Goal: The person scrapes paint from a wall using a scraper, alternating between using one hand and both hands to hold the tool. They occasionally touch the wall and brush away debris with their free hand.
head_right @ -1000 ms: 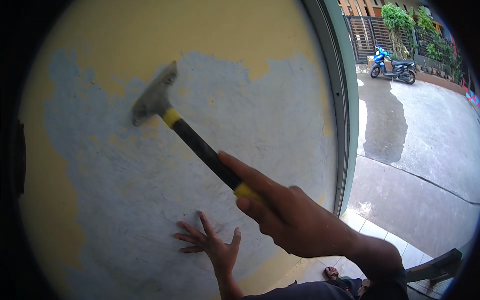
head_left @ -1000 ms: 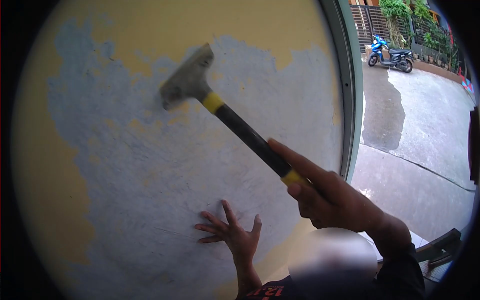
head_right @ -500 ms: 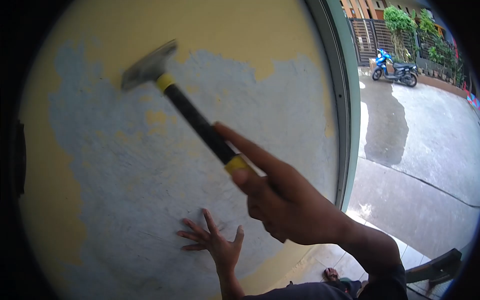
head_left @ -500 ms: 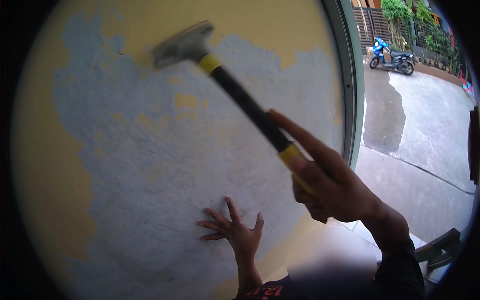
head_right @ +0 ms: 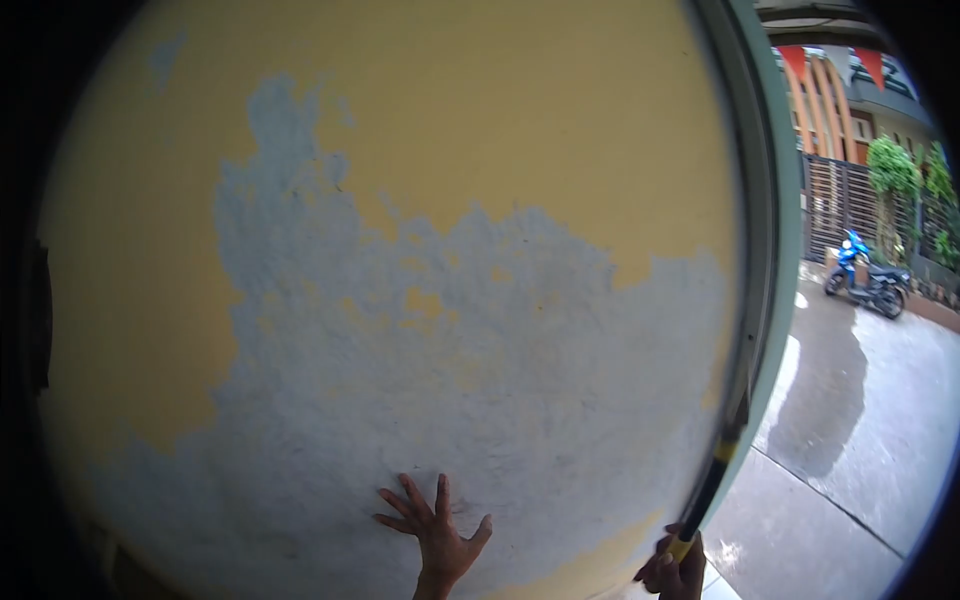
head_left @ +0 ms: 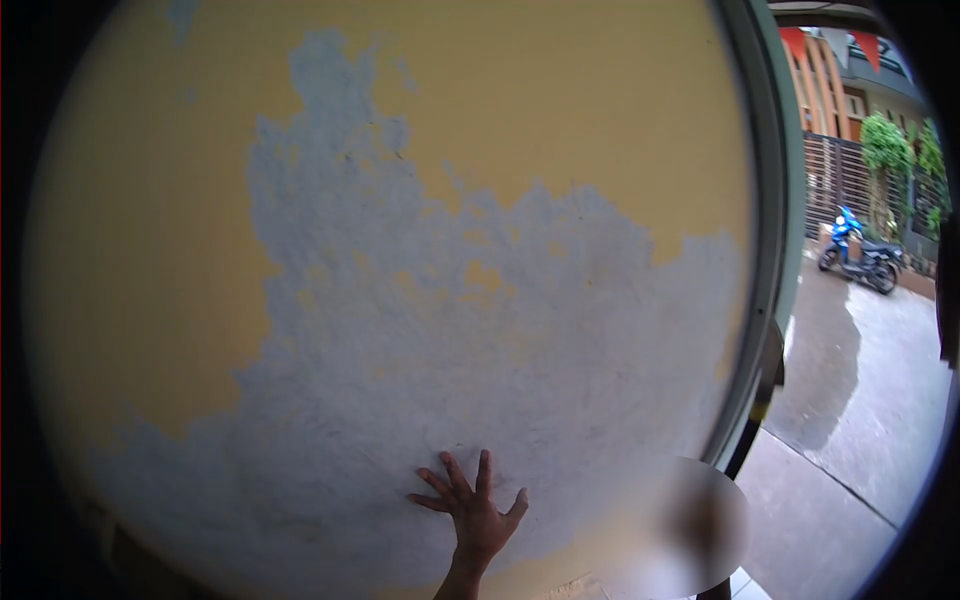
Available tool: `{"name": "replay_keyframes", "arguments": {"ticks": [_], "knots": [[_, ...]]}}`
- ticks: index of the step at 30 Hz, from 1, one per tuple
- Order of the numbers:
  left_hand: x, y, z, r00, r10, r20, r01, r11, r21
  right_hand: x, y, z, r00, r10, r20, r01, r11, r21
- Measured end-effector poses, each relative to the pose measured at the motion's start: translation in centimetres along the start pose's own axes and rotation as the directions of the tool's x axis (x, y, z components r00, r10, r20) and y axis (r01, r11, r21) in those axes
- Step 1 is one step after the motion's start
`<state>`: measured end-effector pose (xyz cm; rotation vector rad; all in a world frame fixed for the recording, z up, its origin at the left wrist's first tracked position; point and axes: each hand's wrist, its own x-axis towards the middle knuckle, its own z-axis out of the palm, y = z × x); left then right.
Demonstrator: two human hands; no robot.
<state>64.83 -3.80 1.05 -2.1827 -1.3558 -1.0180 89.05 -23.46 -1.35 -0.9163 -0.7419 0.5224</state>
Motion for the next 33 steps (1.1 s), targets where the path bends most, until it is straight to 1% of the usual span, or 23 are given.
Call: {"name": "replay_keyframes", "arguments": {"ticks": [1,2,4,6,7,8,9,10,11,12,14,15,16,17,18,20,21,23,24,26,29,30,33], "knots": [[-0.2,0.3,-0.3,1.0,-0.012,0.004,0.012,0.991,-0.131,0.5,0.4,-1.0,0.998,-0.042,-0.038,0.036,0.988,-0.152],[-0.6,0.3,-0.5,0.999,-0.035,-0.011,0.034,0.993,-0.113,1.5,0.6,-2.1,0.992,-0.101,-0.07,0.075,0.95,-0.304],[-1.3,0.5,-1.7,0.978,-0.036,-0.205,-0.037,0.94,-0.34,3.0,-1.0,-3.0,0.985,-0.168,-0.037,0.146,0.93,-0.338],[-1.3,1.1,-2.7,0.96,-0.018,-0.281,-0.072,0.948,-0.308,4.5,-1.7,-4.0,0.985,-0.168,0.039,0.171,0.929,-0.328],[-1.2,1.4,-2.9,0.944,0.058,-0.324,-0.167,0.933,-0.32,5.0,-2.5,-3.2,0.965,-0.153,0.215,0.168,0.984,-0.054],[-1.0,1.5,-3.1,0.921,0.134,-0.365,-0.261,0.908,-0.327,5.4,-3.3,-2.4,0.908,-0.176,0.38,0.099,0.972,0.215],[-0.3,1.6,-3.6,0.923,0.13,-0.362,-0.253,0.914,-0.317,5.7,-4.6,-2.0,0.894,-0.017,0.448,-0.121,0.953,0.278],[1.1,1.5,-4.3,0.905,0.207,-0.372,-0.304,0.926,-0.225,6.4,-4.0,-2.3,0.88,-0.027,0.475,-0.177,0.909,0.378],[2.5,1.3,-4.9,0.884,0.284,-0.371,-0.353,0.926,-0.132,7.5,-3.7,-1.9,0.808,-0.018,0.588,-0.278,0.87,0.408],[3.9,1.3,-5.6,0.888,0.283,-0.363,-0.349,0.928,-0.128,8.8,-4.2,-1.1,0.724,-0.021,0.69,-0.38,0.823,0.423],[7.4,1.5,-7.0,0.809,0.412,-0.419,-0.485,0.87,-0.081,10.7,-6.0,0.7,0.568,0.031,0.822,-0.587,0.716,0.379],[8.6,1.8,-7.5,0.809,0.414,-0.417,-0.487,0.87,-0.081,10.8,-5.6,1.2,0.51,0.042,0.859,-0.707,0.59,0.39],[10.1,2.0,-8.0,0.769,0.504,-0.394,-0.563,0.825,-0.043,11.3,-5.2,2.2,0.446,0.049,0.894,-0.811,0.444,0.381],[11.6,2.1,-8.4,0.721,0.587,-0.369,-0.635,0.773,-0.01,11.6,-5.4,3.5,0.421,0.006,0.907,-0.852,0.347,0.393],[13.0,2.2,-8.5,0.726,0.582,-0.366,-0.631,0.775,-0.019,11.7,-5.3,4.7,0.41,-0.032,0.912,-0.872,0.281,0.402],[16.1,2.3,-8.3,0.616,0.728,-0.3,-0.74,0.666,0.096,11.7,-5.4,6.5,0.393,-0.113,0.913,-0.908,0.113,0.404],[17.5,2.4,-8.3,0.616,0.729,-0.297,-0.742,0.664,0.092,11.6,-5.7,7.2,0.397,-0.11,0.911,-0.906,0.11,0.408],[19.8,4.1,-8.2,0.541,0.824,-0.169,-0.814,0.563,0.144,11.4,-6.2,7.0,0.395,-0.141,0.908,-0.915,0.029,0.402],[20.8,4.7,-8.6,0.532,0.829,-0.172,-0.819,0.556,0.145,11.2,-6.3,7.4,0.401,-0.146,0.904,-0.912,0.033,0.41],[22.2,6.8,-8.8,0.487,0.87,-0.075,-0.837,0.49,0.242,11.1,-6.5,7.2,0.413,-0.146,0.899,-0.906,0.033,0.421],[23.6,9.8,-9.4,0.478,0.876,-0.062,-0.837,0.476,0.27,11.2,-7.6,6.9,0.425,-0.121,0.897,-0.897,0.078,0.435],[23.9,10.1,-9.8,0.476,0.877,-0.062,-0.84,0.474,0.264,11.2,-8.0,6.9,0.431,-0.117,0.895,-0.894,0.077,0.44],[24.8,11.0,-10.7,0.47,0.881,-0.054,-0.874,0.474,0.107,10.9,-8.9,6.7,0.42,-0.102,0.902,-0.897,0.106,0.43]]}}
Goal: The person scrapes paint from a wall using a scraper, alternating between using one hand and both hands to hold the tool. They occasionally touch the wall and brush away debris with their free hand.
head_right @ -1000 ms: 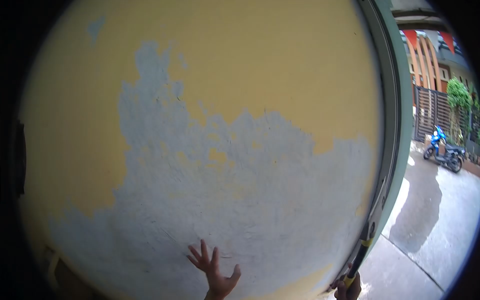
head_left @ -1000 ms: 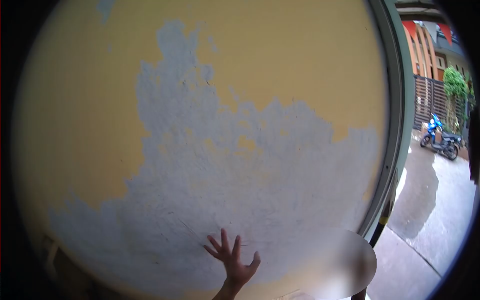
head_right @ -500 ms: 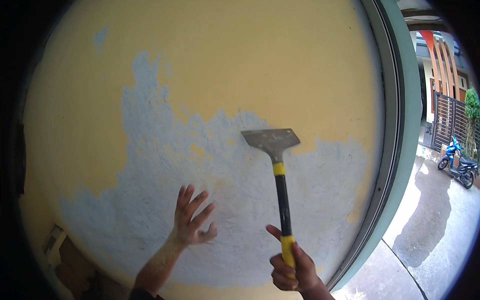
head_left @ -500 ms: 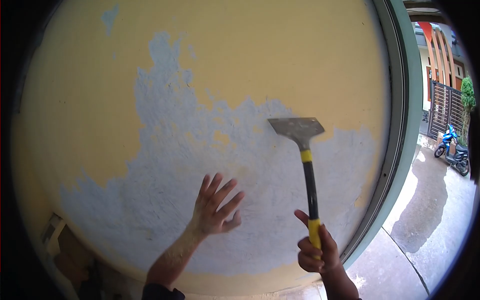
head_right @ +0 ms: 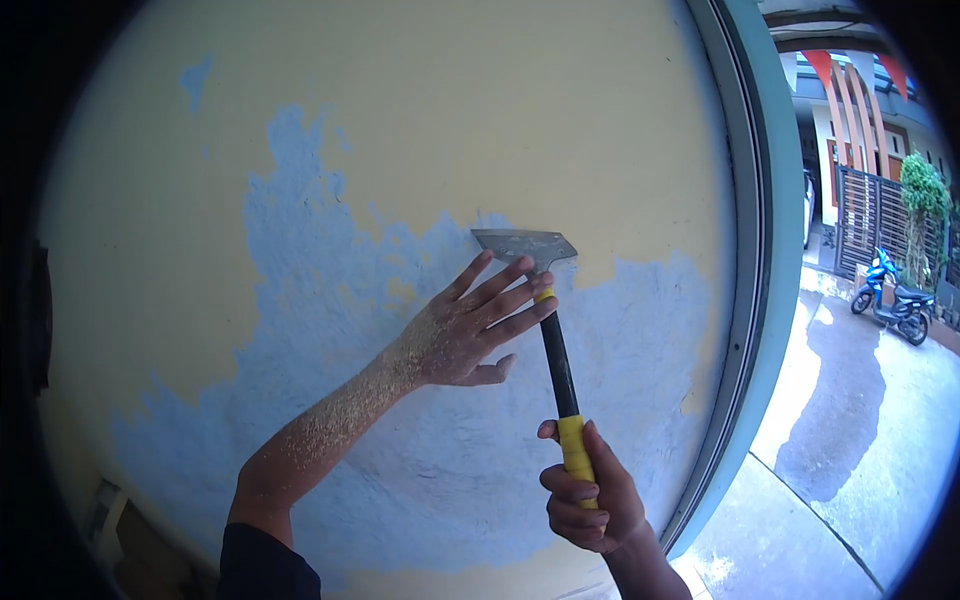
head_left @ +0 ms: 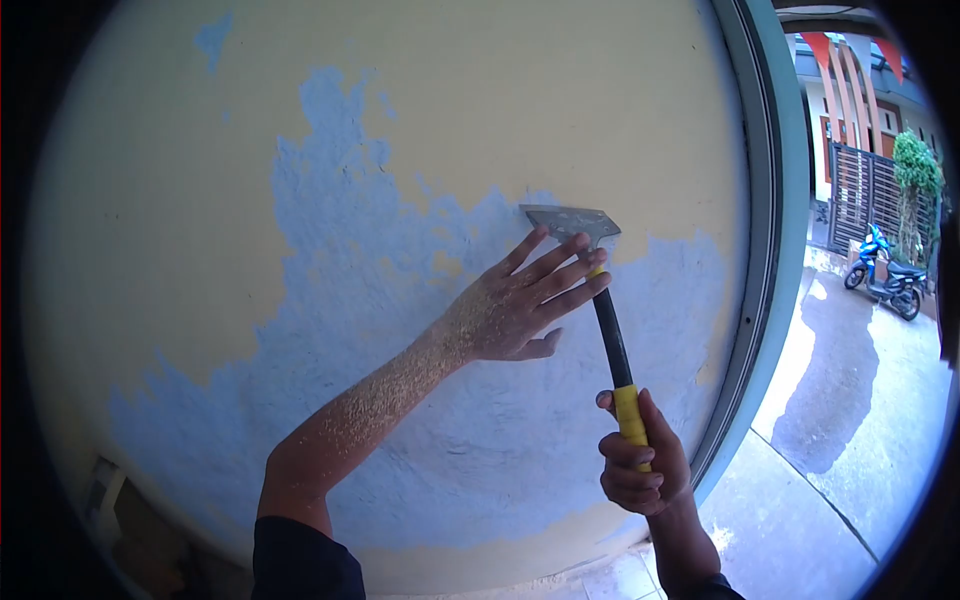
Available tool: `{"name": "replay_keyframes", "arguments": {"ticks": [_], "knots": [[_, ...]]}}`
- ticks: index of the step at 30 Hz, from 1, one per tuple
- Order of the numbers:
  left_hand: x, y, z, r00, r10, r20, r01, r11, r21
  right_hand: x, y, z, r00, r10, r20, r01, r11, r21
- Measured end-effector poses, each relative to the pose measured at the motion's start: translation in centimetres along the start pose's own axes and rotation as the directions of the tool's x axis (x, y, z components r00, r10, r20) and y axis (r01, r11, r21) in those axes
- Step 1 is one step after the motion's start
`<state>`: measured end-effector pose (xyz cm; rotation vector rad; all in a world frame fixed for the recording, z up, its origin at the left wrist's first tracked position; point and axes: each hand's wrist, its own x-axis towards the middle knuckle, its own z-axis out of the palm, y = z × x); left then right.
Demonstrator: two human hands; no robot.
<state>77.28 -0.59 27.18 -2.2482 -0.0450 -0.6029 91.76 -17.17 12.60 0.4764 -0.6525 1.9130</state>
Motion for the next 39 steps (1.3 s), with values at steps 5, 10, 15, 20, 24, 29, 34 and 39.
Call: {"name": "replay_keyframes", "arguments": {"ticks": [5,10,15,20,24,29,34,39], "knots": [[2.9,0.7,1.1,0.97,0.227,-0.093,-0.241,0.95,-0.197,0.3,0.4,0.3,0.999,-0.029,-0.034,0.027,0.997,-0.07],[4.1,0.9,2.3,0.969,0.157,-0.192,-0.191,0.966,-0.174,0.2,-0.9,0.7,1.0,-0.005,-0.03,0.004,0.999,-0.046],[5.0,1.4,2.6,0.959,0.085,-0.27,-0.126,0.982,-0.139,-0.5,-2.8,2.1,0.996,0.061,-0.07,-0.065,0.997,-0.048],[6.4,1.4,3.4,0.938,0.056,-0.343,-0.112,0.983,-0.144,-0.5,-5.0,1.8,0.992,0.097,-0.082,-0.105,0.989,-0.107],[6.0,1.8,3.2,0.947,0.024,-0.321,-0.088,0.979,-0.185,-0.5,-5.1,1.7,0.989,0.111,-0.101,-0.125,0.982,-0.14],[6.3,1.3,3.1,0.933,0.009,-0.359,-0.057,0.99,-0.125,0.5,-5.6,2.3,0.986,0.117,-0.118,-0.137,0.974,-0.179],[6.8,1.2,3.1,0.924,0.017,-0.381,-0.063,0.992,-0.109,0.0,-6.0,3.8,0.984,0.112,-0.137,-0.132,0.98,-0.149],[7.5,2.1,4.3,0.829,-0.12,-0.546,0.033,0.986,-0.166,0.0,-5.7,5.6,0.983,0.106,-0.147,-0.121,0.988,-0.092]]}}
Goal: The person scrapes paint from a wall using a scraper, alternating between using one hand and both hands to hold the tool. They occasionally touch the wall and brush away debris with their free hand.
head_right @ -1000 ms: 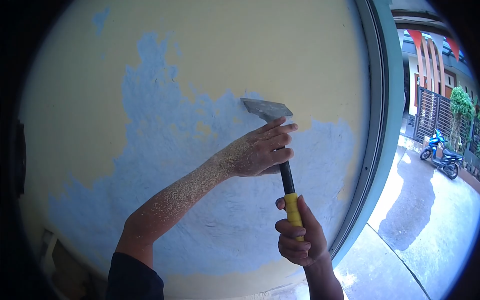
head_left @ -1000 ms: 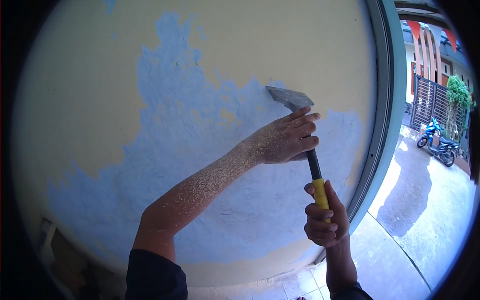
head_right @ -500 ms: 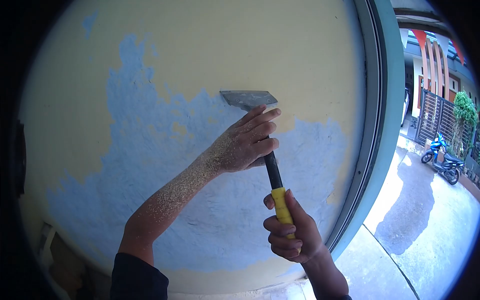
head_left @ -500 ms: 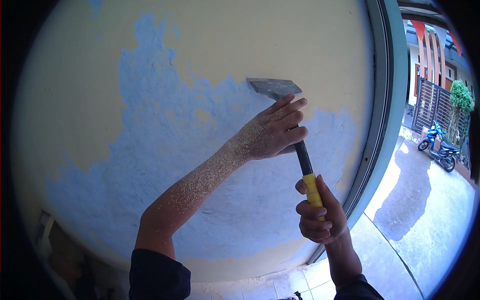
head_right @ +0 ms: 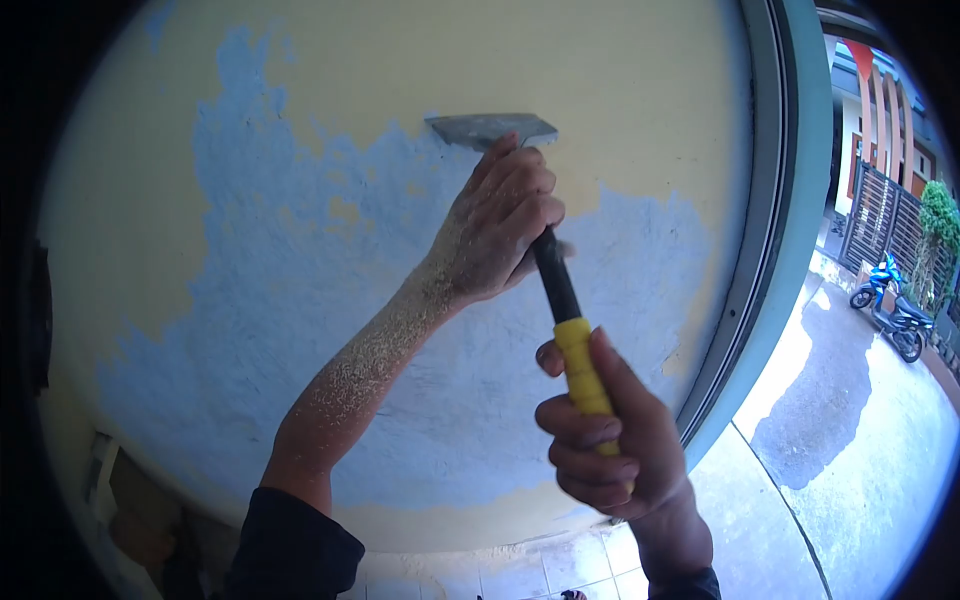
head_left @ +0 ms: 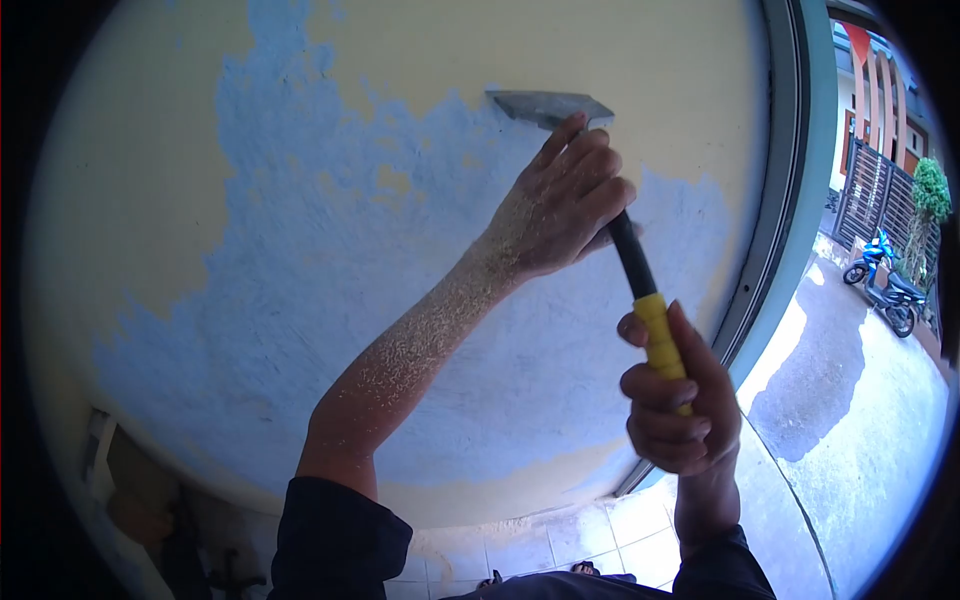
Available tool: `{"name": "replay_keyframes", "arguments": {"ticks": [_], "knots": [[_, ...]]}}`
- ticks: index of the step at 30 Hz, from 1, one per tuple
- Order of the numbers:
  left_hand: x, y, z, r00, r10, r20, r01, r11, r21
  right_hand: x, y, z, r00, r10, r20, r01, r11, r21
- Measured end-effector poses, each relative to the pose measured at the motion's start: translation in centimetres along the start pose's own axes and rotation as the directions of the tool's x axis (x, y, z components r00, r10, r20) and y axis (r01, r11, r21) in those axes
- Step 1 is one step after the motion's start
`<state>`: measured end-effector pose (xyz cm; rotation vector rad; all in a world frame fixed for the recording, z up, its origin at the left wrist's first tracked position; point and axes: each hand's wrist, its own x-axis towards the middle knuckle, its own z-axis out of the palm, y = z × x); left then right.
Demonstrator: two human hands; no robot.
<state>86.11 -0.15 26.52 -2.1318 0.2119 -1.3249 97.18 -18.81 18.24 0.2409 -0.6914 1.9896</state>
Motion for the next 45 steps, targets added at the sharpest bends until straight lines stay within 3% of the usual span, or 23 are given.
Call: {"name": "replay_keyframes", "arguments": {"ticks": [3,6,10,12,18,20,25,28,31,35,38,39,41,43,44,45], "knots": [[0.8,-1.0,-0.3,0.999,0.048,0.019,-0.048,0.999,0.006,0.4,-0.4,-0.3,1.0,-0.013,0.016,0.014,1.0,-0.019],[0.5,-0.5,-0.6,0.997,0.002,0.072,-0.004,0.999,0.032,0.7,-0.2,1.2,1.0,-0.005,0.003,0.005,1.0,0.011],[0.9,-0.6,-0.4,1.0,0.002,-0.005,-0.002,1.0,-0.009,0.6,0.1,0.0,1.0,-0.022,0.019,0.022,1.0,-0.002],[1.8,-1.7,-0.9,0.998,0.05,0.04,-0.054,0.993,0.107,1.4,-1.3,0.5,0.998,0.001,0.055,0.001,1.0,-0.03],[1.3,-1.4,-0.3,0.999,0.027,-0.034,-0.024,0.997,0.071,1.3,-0.7,0.4,0.999,-0.025,0.044,0.028,0.998,-0.063],[2.3,-1.9,-0.9,1.0,0.008,0.019,-0.009,0.995,0.104,1.8,-1.6,1.7,0.999,-0.011,0.035,0.012,1.0,-0.019],[2.6,-1.8,-1.0,0.997,0.026,-0.075,-0.021,0.998,0.064,1.8,-0.6,1.5,1.0,-0.026,0.01,0.026,0.999,-0.029],[3.0,-2.7,-1.4,1.0,-0.001,0.011,0.0,0.998,0.058,3.0,-2.2,3.2,0.999,0.007,0.049,-0.004,0.999,-0.052],[2.7,-2.3,-1.1,0.996,0.024,-0.089,-0.017,0.997,0.079,2.6,-1.0,2.4,0.999,0.005,0.05,-0.002,0.998,-0.065],[5.2,-4.8,-2.4,0.998,0.061,-0.036,-0.056,0.992,0.117,4.2,-3.3,3.3,0.993,0.013,0.12,0.001,0.993,-0.118],[4.9,-4.1,-2.2,0.999,-0.01,-0.037,0.013,0.996,0.092,4.2,-3.0,4.4,0.991,0.052,0.127,-0.035,0.991,-0.13],[4.6,-3.7,-2.0,0.993,-0.004,-0.118,0.011,0.998,0.06,4.2,-2.3,3.7,0.991,0.036,0.131,-0.02,0.993,-0.12],[5.5,-5.3,-2.1,0.99,0.049,-0.135,-0.036,0.994,0.104,5.0,-2.8,3.5,0.983,0.038,0.181,-0.019,0.994,-0.105],[7.6,-7.5,-2.6,0.989,0.089,-0.115,-0.069,0.983,0.17,6.6,-5.9,5.3,0.959,0.134,0.25,-0.076,0.97,-0.229],[9.0,-8.3,-3.3,0.999,-0.037,-0.04,0.042,0.991,0.126,7.7,-7.6,6.4,0.949,0.181,0.258,-0.095,0.946,-0.311],[10.9,-9.7,-3.9,1.0,0.003,0.004,-0.004,0.984,0.178,8.5,-9.3,7.1,0.948,0.169,0.27,-0.072,0.94,-0.334]]}}
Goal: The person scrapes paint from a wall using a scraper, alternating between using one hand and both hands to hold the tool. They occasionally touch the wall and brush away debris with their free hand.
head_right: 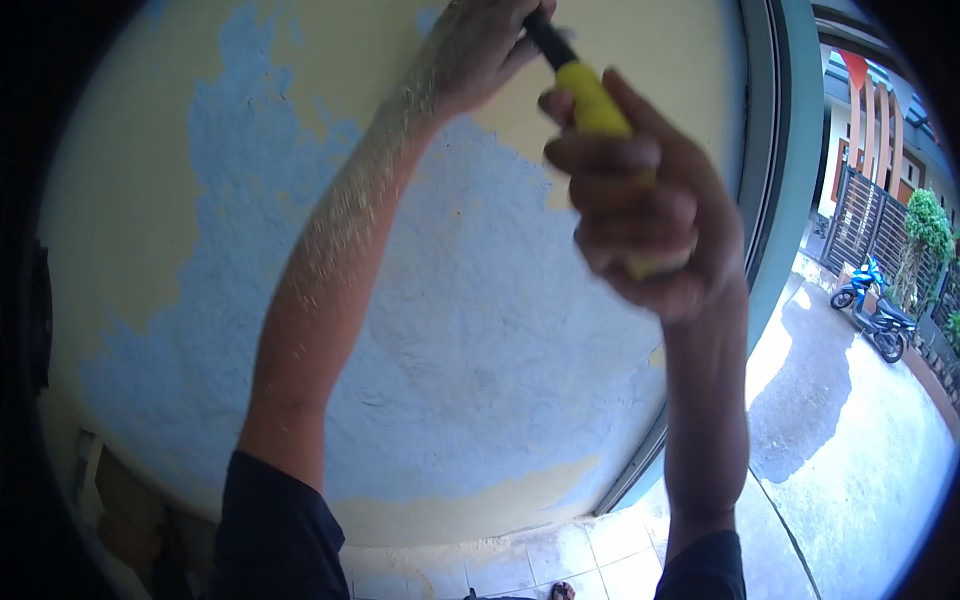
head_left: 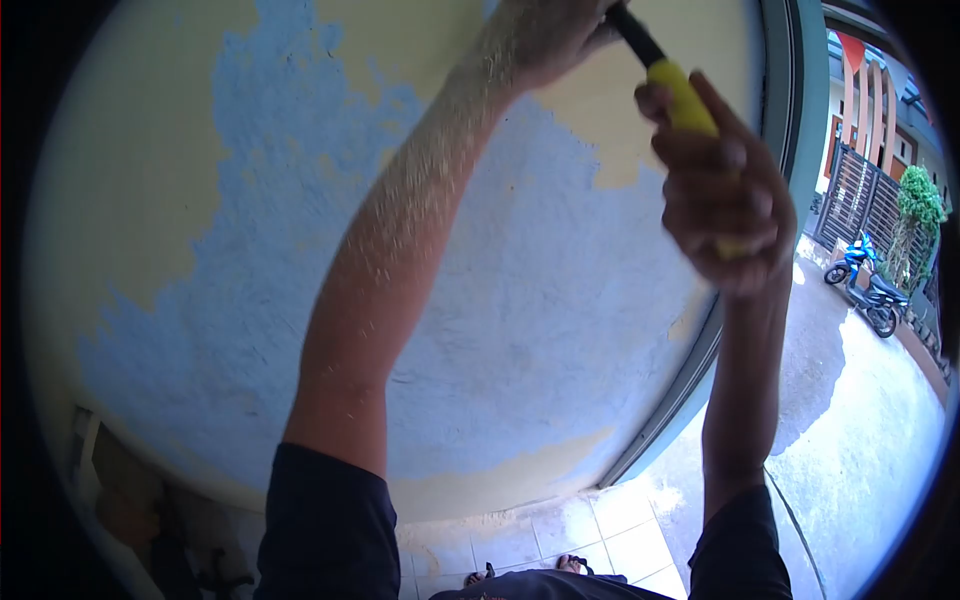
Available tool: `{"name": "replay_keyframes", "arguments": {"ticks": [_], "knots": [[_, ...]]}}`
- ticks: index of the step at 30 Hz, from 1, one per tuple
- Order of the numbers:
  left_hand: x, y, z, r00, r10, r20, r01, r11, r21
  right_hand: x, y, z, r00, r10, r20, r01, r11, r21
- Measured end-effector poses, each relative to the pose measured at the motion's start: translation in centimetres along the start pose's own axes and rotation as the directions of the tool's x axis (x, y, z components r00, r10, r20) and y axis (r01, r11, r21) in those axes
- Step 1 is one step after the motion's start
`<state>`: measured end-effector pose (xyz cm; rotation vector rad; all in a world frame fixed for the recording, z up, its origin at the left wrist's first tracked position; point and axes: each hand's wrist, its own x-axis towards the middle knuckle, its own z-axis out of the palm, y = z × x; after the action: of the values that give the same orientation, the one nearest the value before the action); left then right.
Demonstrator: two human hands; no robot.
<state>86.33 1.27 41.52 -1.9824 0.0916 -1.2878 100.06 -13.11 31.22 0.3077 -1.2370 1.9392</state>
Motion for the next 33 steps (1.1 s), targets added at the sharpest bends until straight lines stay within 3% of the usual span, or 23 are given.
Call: {"name": "replay_keyframes", "arguments": {"ticks": [2,3,4,5,6,7,9,11,13,14,16,19,21,26,28,33], "knots": [[1.5,-0.3,0.1,0.998,0.051,0.027,-0.053,0.996,0.07,0.1,-1.1,1.0,1.0,-0.008,0.002,0.008,1.0,0.029],[1.8,1.3,1.3,0.964,0.126,-0.234,-0.115,0.991,0.062,-1.0,-0.3,1.4,1.0,-0.006,0.01,0.006,1.0,0.022],[1.8,2.8,1.6,0.859,0.189,-0.476,-0.18,0.982,0.065,-2.8,1.1,1.6,0.999,-0.045,-0.024,0.046,0.999,0.026],[0.1,4.9,-0.7,0.995,0.078,-0.066,-0.079,0.997,0.0,-4.9,2.9,1.9,0.994,-0.085,-0.062,0.087,0.996,0.034],[-1.2,7.2,-0.4,0.984,0.151,-0.097,-0.139,0.982,0.125,-7.2,5.0,2.2,0.984,-0.075,-0.16,0.083,0.996,0.042],[-2.8,9.4,-0.3,0.97,0.167,-0.178,-0.162,0.986,0.038,-9.6,7.4,2.6,0.964,-0.062,-0.257,0.077,0.996,0.049],[-7.0,13.4,-0.4,0.977,0.074,-0.201,-0.108,0.98,-0.164,-12.3,12.9,3.5,0.906,-0.078,-0.417,0.212,0.934,0.286],[-10.4,15.4,-1.2,0.996,-0.027,-0.084,0.003,0.963,-0.271,-12.4,15.7,3.5,0.863,-0.033,-0.505,0.198,0.94,0.277],[-11.4,14.4,-1.3,0.999,-0.008,0.053,0.019,0.976,-0.215,-11.2,16.3,1.4,0.847,-0.03,-0.531,0.105,0.988,0.113],[-11.7,13.8,-1.2,0.999,-0.004,0.051,0.016,0.975,-0.222,-10.4,16.2,0.3,0.835,-0.033,-0.549,0.054,0.998,0.023],[-11.9,12.0,-0.7,0.989,0.004,0.145,0.027,0.977,-0.21,-9.3,16.0,-1.5,0.867,-0.048,-0.496,0.101,0.992,0.079],[-11.3,11.0,0.4,0.992,0.03,0.125,0.001,0.97,-0.242,-8.4,15.5,-2.5,0.92,-0.09,-0.382,0.159,0.975,0.154],[-11.2,10.5,0.8,0.994,0.021,0.105,0.003,0.974,-0.227,-8.0,15.3,-2.7,0.952,-0.118,-0.281,0.206,0.929,0.308],[-10.9,10.4,1.7,0.999,-0.01,0.033,0.016,0.983,-0.183,-7.7,14.6,-2.0,0.936,-0.122,-0.33,0.204,0.952,0.227],[-10.0,9.6,2.0,0.998,0.001,-0.066,-0.009,0.992,-0.129,-7.0,13.4,-1.4,0.931,-0.121,-0.345,0.206,0.954,0.22],[-10.0,9.7,2.3,0.99,0.028,-0.136,-0.055,0.978,-0.199,-7.1,14.3,-0.2,0.885,-0.135,-0.446,0.208,0.971,0.119]]}}
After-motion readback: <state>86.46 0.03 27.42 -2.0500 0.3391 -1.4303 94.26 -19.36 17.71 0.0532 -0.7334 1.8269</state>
